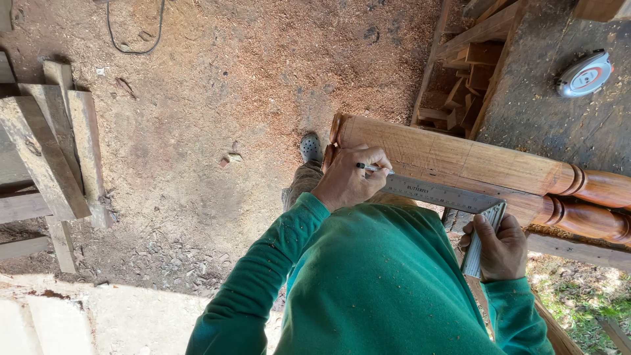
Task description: Measuring and marking wooden furniture legs with a square ruler and pencil.
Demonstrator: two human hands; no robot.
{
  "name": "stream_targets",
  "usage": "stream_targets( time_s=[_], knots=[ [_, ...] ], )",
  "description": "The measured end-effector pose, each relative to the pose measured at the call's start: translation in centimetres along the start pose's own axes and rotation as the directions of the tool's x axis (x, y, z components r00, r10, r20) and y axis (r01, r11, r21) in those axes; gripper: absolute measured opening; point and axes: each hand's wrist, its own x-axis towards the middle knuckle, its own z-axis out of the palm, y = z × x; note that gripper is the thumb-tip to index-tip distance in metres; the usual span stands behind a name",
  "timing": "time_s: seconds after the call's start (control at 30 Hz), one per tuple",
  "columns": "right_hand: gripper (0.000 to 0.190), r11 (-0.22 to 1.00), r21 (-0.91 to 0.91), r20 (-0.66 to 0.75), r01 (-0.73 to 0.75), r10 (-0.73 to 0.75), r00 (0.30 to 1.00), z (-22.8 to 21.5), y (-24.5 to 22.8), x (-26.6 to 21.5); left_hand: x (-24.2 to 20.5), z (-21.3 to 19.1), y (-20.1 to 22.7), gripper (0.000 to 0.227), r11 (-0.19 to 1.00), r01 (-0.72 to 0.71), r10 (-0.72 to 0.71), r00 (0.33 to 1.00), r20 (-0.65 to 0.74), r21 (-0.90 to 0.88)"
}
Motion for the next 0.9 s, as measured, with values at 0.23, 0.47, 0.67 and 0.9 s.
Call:
stream_targets(
  time_s=[0.23,0.47,0.67,0.9],
  knots=[
    [0.023,1.0,-0.001,-0.014,-0.006,0.005,1.0,0.2,-0.3,-0.1,0.0,-0.1,0.5,0.005,1.0,-0.003,0.003,1.0,-0.023,-0.021],
    [0.022,0.999,0.039,0.012,-0.003,0.003,1.0,0.2,-0.9,-0.4,-0.8,0.3,-0.3,0.006,0.994,-0.098,0.094,0.992,-0.086,-0.044],
    [0.027,0.98,-0.046,0.273,0.192,-0.173,0.946,0.4,-6.3,1.3,-6.3,-1.5,5.0,0.021,0.982,-0.05,0.088,0.975,-0.205,0.181],
    [0.04,0.477,-0.575,0.571,0.665,-0.348,0.744,4.5,-14.7,9.4,-11.3,2.1,3.7,0.02,0.963,0.259,-0.268,0.947,-0.179,-0.074]
  ],
)
